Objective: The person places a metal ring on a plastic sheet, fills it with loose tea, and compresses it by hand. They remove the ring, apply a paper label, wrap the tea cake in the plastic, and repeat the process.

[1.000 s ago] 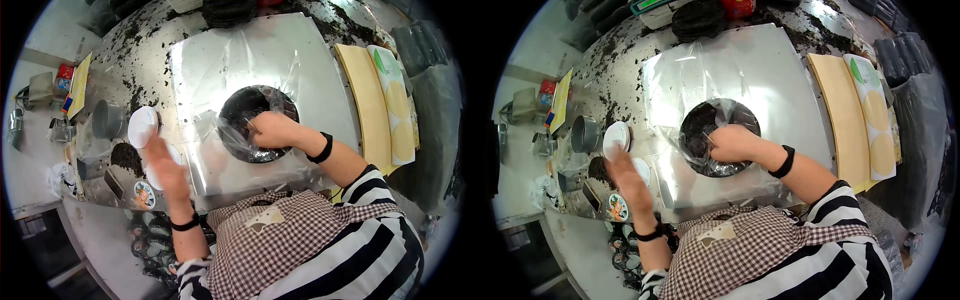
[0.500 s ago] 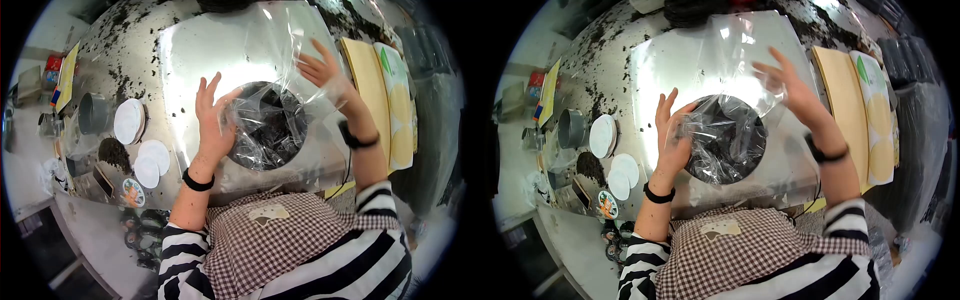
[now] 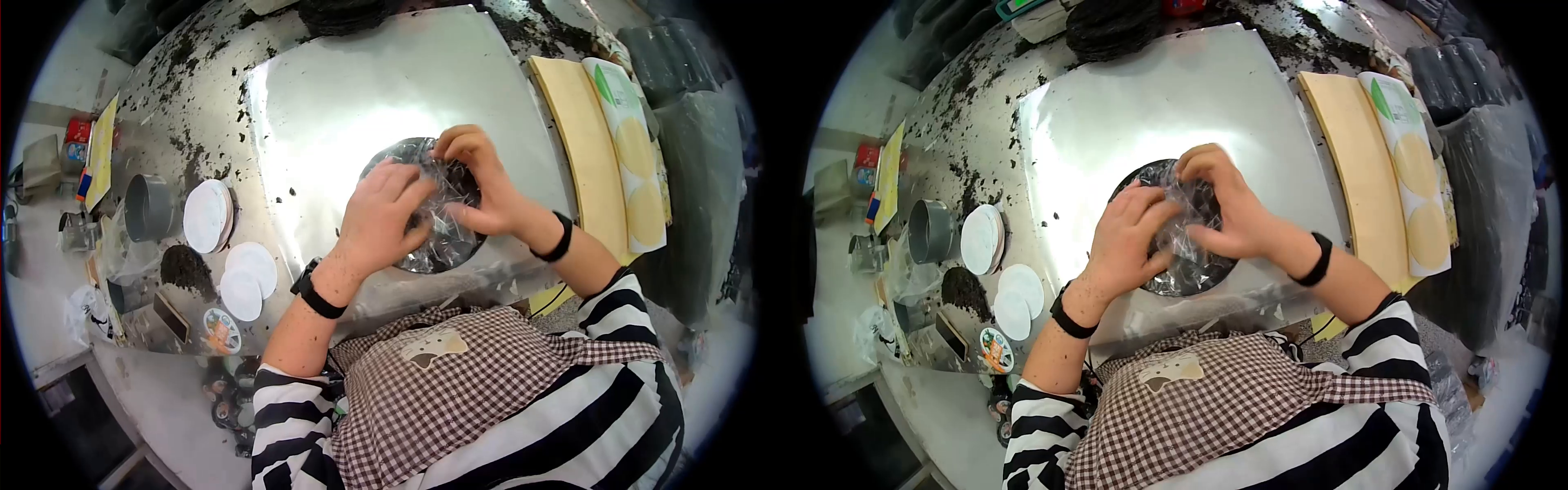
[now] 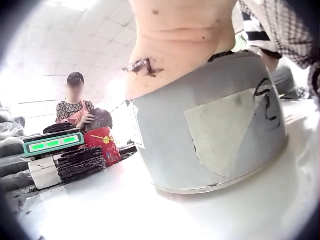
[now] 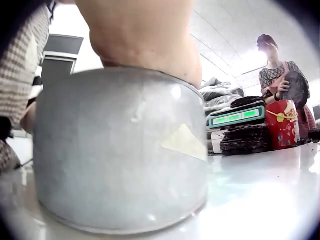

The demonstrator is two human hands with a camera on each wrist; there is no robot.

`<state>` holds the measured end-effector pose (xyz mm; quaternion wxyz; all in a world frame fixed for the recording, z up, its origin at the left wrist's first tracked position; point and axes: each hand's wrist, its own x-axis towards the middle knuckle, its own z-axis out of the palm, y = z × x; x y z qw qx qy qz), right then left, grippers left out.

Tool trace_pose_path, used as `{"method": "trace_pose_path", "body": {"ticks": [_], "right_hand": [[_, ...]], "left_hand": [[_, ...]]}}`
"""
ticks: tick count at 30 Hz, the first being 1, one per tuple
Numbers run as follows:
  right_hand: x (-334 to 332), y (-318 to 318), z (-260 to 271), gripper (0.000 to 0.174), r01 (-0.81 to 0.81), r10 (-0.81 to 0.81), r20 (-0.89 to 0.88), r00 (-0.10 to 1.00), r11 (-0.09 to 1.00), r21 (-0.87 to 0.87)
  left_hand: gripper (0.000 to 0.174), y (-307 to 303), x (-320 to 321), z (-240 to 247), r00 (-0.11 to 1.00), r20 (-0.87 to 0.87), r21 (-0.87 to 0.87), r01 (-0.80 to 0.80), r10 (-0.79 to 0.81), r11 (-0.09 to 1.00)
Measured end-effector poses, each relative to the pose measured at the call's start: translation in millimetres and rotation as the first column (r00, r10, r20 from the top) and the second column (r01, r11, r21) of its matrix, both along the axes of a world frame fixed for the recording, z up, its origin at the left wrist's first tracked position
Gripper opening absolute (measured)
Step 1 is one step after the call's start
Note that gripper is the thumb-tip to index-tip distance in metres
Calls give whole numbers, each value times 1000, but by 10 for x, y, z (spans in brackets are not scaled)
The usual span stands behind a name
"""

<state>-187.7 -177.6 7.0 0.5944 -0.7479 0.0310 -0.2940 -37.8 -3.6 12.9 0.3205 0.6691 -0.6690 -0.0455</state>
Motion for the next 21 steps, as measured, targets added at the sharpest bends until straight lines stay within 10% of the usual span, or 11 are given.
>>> {"method": "trace_pose_path", "body": {"ticks": [2, 3, 6, 7, 11, 13, 16, 17, 18, 19, 21], "right_hand": [[-87, 169, 294, 60, 18, -18, 5, 1000, 967, -255], [-145, 266, 463, 61, -158, 12, -292, 956, 863, -480], [-153, 397, 56, 58, -126, -168, -320, 933, 679, -723], [-90, 369, 29, 58, -133, -167, -318, 933, 662, -737], [-59, 206, 134, 60, -306, 78, -355, 932, 695, -651], [-214, -121, 303, 58, -497, 290, -467, 835, 761, -417], [-703, -811, 564, 49, -212, 96, -544, 834, 965, -156], [-817, -1281, 456, 41, 118, -301, -426, 853, 907, -405], [-963, -1838, 243, 37, 348, -720, -293, 629, 598, -723], [-1176, -2458, -103, 31, 329, -863, -84, 499, 278, -902], [-1561, -3336, -612, 24, 163, -934, -8, 357, 70, -984]], "left_hand": [[59, -34, 16, -40, 996, 85, 16, 32, -33, 999], [59, -9, 2, -91, 999, 35, 65, -20, 18, 998], [62, 59, -97, -5, 841, -533, -113, -182, 95, 977], [82, 24, -113, 94, 914, -405, -97, -53, 9, 994], [118, -140, -151, 97, 999, 7, 302, -33, 33, 953], [93, -168, -149, 50, 994, 111, 330, -48, 12, 943], [73, -201, -235, 123, 971, 240, 383, -113, 20, 917], [70, -217, -261, 150, 973, 229, 399, -118, 26, 909], [71, -223, -269, 172, 972, 235, 412, -121, 22, 903], [72, -225, -267, 182, 968, 251, 431, -123, 12, 894], [75, -224, -270, 181, 960, 280, 455, -134, 1, 880]]}}
